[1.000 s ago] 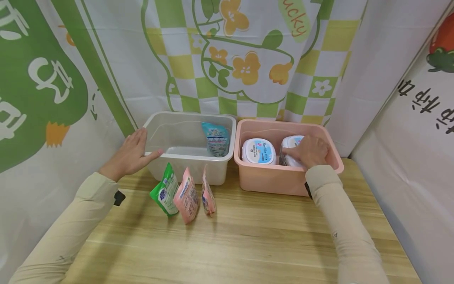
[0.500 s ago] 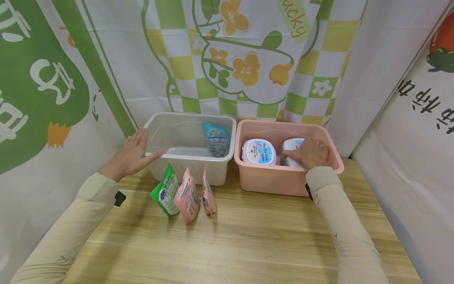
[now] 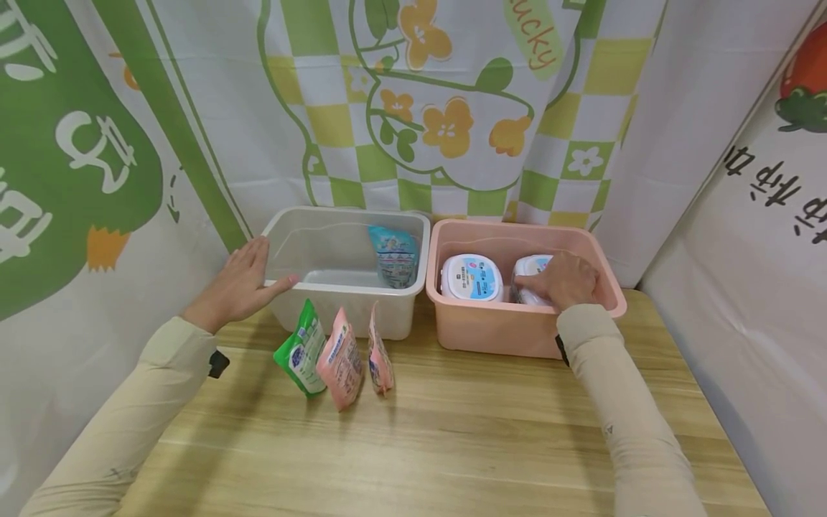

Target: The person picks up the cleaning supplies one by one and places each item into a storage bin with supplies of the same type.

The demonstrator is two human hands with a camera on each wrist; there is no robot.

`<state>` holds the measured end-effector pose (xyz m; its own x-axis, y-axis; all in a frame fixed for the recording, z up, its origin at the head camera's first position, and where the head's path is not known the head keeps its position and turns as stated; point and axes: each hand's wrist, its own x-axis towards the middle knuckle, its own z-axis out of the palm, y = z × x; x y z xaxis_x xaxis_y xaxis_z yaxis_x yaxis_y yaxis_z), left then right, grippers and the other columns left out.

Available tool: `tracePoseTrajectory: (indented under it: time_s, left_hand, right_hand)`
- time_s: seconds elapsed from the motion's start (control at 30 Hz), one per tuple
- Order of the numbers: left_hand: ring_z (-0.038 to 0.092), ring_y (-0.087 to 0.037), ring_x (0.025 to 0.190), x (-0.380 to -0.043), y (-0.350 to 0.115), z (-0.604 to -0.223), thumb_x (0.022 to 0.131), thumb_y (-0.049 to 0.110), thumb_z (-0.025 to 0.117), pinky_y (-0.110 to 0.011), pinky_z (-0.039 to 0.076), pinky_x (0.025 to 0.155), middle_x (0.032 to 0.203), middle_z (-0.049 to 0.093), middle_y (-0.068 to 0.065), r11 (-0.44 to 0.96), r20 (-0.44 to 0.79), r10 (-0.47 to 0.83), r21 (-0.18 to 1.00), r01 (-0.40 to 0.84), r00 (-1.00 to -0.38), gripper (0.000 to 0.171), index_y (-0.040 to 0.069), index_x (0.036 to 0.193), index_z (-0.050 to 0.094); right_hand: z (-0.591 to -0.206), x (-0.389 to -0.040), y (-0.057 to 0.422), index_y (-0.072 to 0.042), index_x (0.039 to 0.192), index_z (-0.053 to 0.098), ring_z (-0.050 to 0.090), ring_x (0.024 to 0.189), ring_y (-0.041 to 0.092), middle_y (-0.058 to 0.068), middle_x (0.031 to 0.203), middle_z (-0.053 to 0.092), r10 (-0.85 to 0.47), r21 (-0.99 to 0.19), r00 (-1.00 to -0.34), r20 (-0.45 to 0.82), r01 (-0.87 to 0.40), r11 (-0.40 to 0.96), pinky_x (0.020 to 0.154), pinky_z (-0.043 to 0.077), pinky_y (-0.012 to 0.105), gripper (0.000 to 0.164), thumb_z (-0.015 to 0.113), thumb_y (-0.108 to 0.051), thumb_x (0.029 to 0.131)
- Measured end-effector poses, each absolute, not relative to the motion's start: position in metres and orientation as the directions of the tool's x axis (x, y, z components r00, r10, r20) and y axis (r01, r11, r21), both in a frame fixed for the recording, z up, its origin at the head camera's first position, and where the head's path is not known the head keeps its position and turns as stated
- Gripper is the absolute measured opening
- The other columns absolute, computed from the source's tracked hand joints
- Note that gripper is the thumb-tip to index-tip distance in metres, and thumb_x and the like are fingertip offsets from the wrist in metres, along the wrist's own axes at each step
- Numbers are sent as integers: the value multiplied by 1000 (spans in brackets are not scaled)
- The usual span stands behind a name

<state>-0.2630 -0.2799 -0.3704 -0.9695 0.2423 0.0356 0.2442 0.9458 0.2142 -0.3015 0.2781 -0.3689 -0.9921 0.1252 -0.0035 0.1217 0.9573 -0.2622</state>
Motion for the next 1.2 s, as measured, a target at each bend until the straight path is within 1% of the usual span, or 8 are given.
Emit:
tracePoseTrajectory:
  time_s: [0.13,0.27,0.37,0.6,0.87,0.93,1.1,1.2]
  left_hand:
    - [0,-50,163,-263,-280,-370,104,74,32,-63,3,132,173,-2,-34,946,37,242,215,244,-970,110,-14,162,0]
    - [1,-50,163,-263,-280,-370,104,73,33,-63,4,132,173,-2,-34,945,42,242,216,245,-969,110,-14,162,0]
    - [1,-50,163,-263,-280,-370,104,73,33,-63,4,132,173,-2,-33,944,48,241,221,246,-969,110,-14,162,0]
    - [1,-50,163,-263,-280,-371,104,74,33,-63,4,132,173,-1,-34,944,45,242,218,246,-969,110,-14,162,0]
    - [1,-50,163,-264,-280,-372,104,74,33,-63,4,132,173,-1,-34,943,52,243,222,248,-969,111,-14,162,0]
    - [2,-51,162,-264,-280,-372,104,74,33,-63,4,132,173,-1,-34,943,54,245,219,251,-968,111,-14,162,0]
    - [3,-51,162,-264,-281,-372,104,74,34,-63,6,132,173,0,-34,943,62,247,212,254,-967,111,-14,162,1]
    - [3,-51,162,-264,-282,-373,104,73,34,-63,6,132,173,1,-35,943,61,247,214,254,-967,110,-14,162,1]
  right_hand:
    - [-370,-302,279,-12,58,44,43,49,18,-2,51,37,127,-268,-992,-7,124,955,46,34,33,70,73,-73,80]
    - [-370,-301,278,-14,57,42,42,48,17,-3,50,36,121,-266,-993,-4,117,957,46,34,33,72,72,-77,79]
    - [-369,-300,278,-15,57,41,40,48,16,-4,50,34,105,-264,-994,15,97,960,45,33,32,73,71,-77,79]
    - [-366,-293,277,-16,55,39,35,45,13,-5,48,33,40,-289,-999,34,28,957,44,28,29,70,74,-71,83]
    - [-360,-288,278,-18,50,37,33,46,13,-5,48,33,-32,-233,-999,16,-35,972,47,27,29,74,66,-75,89]
    - [-359,-288,278,-17,51,39,35,47,13,-5,48,34,-16,-237,-1000,-2,-15,971,47,29,30,74,65,-76,88]
    - [-358,-289,276,-14,62,48,43,50,14,-4,53,39,50,-284,-997,-60,65,957,51,37,31,70,69,-78,83]
    - [-357,-290,275,-15,58,46,41,49,13,-4,51,39,25,-250,-996,-82,45,967,52,37,32,70,66,-76,87]
